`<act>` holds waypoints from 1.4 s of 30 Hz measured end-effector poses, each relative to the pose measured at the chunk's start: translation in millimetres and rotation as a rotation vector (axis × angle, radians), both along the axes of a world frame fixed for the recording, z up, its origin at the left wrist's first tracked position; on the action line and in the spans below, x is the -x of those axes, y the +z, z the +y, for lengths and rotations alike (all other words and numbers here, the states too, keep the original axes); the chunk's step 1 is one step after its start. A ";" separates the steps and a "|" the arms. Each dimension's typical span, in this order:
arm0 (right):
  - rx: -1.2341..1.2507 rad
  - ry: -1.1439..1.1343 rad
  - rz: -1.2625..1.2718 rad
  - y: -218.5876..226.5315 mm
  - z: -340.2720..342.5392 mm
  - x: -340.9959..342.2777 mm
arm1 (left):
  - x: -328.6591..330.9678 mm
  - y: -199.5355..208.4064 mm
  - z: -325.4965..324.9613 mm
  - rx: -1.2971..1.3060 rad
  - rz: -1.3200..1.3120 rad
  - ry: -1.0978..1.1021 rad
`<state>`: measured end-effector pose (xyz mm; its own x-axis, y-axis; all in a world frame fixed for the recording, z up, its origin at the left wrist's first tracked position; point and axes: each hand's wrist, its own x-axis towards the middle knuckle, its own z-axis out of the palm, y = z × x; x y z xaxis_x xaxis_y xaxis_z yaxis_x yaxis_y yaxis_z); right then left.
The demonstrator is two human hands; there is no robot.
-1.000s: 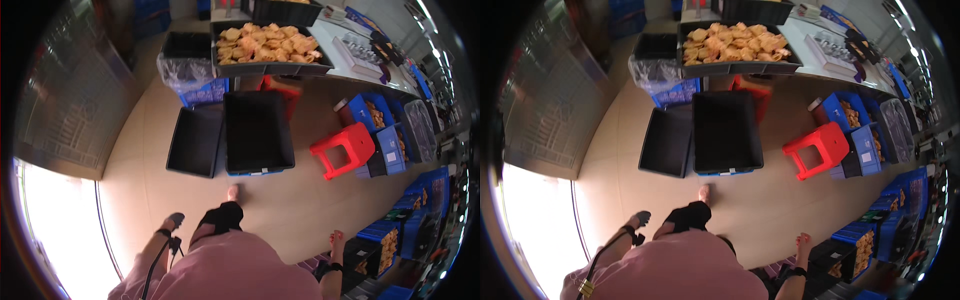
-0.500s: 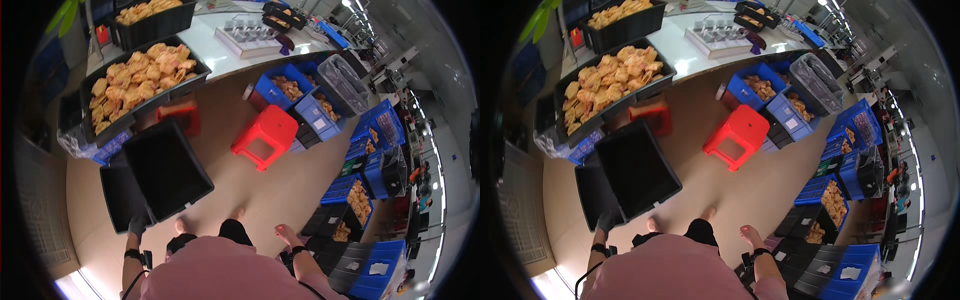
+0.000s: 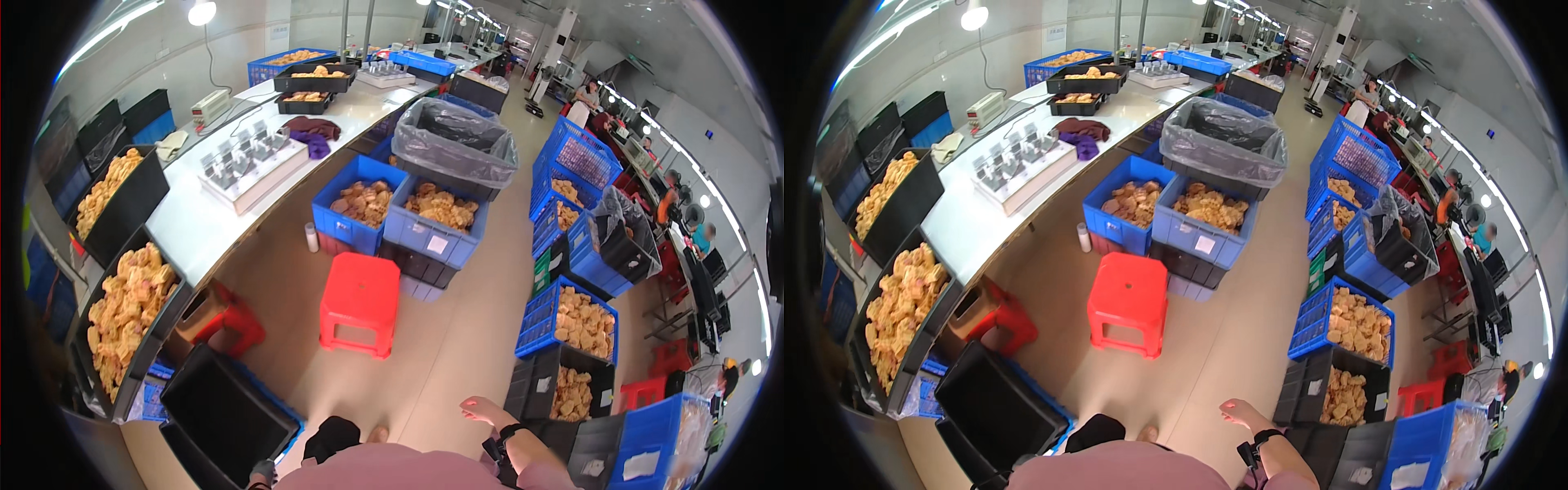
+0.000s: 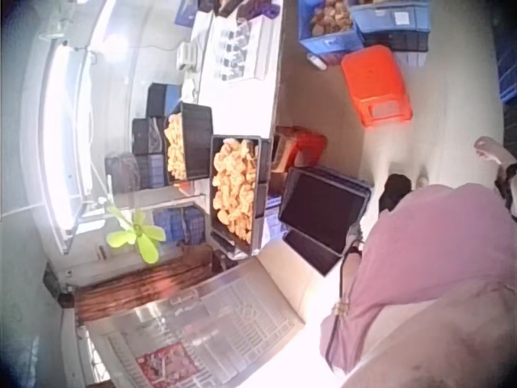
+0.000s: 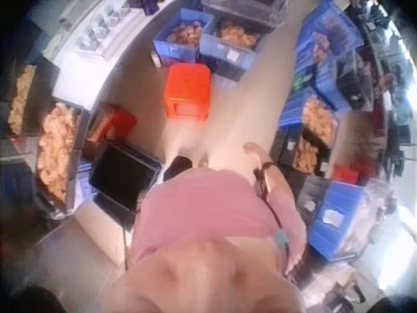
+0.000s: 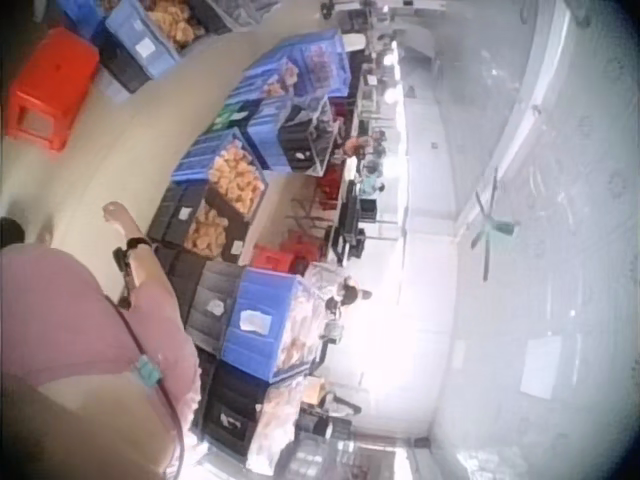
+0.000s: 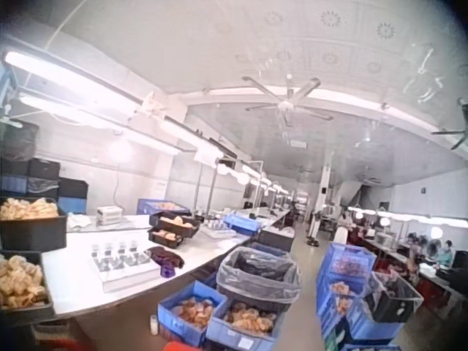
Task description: Sorting and stacking yellow plastic toy components from a large tray into a black crate lined with a plastic bag.
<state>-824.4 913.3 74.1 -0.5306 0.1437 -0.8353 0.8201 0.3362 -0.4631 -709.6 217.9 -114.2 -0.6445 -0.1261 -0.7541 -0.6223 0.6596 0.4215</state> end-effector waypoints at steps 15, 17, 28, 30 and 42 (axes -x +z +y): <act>0.097 -0.507 0.355 61.3 202.8 192.4 | 469.4 123.3 279.3 -0.414 0.008 0.323; 0.061 -0.533 0.414 80.1 229.3 257.5 | 496.0 135.7 305.0 -0.416 0.034 0.299; -0.711 -0.351 0.955 138.4 461.9 750.3 | 467.0 113.3 342.7 -0.214 0.088 0.629; -0.517 -0.283 0.682 143.9 445.8 773.0 | 442.2 126.6 349.9 -0.179 0.036 0.737; -0.081 -0.321 0.473 98.4 403.9 712.6 | 334.3 136.2 421.7 -0.306 -0.174 1.175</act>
<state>-1537.0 1317.2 172.6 -0.7634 0.4123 -0.4973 0.5965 0.1545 -0.7876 -1043.8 639.6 21.9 -0.1460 -0.3659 -0.9191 -0.8354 -0.4521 0.3127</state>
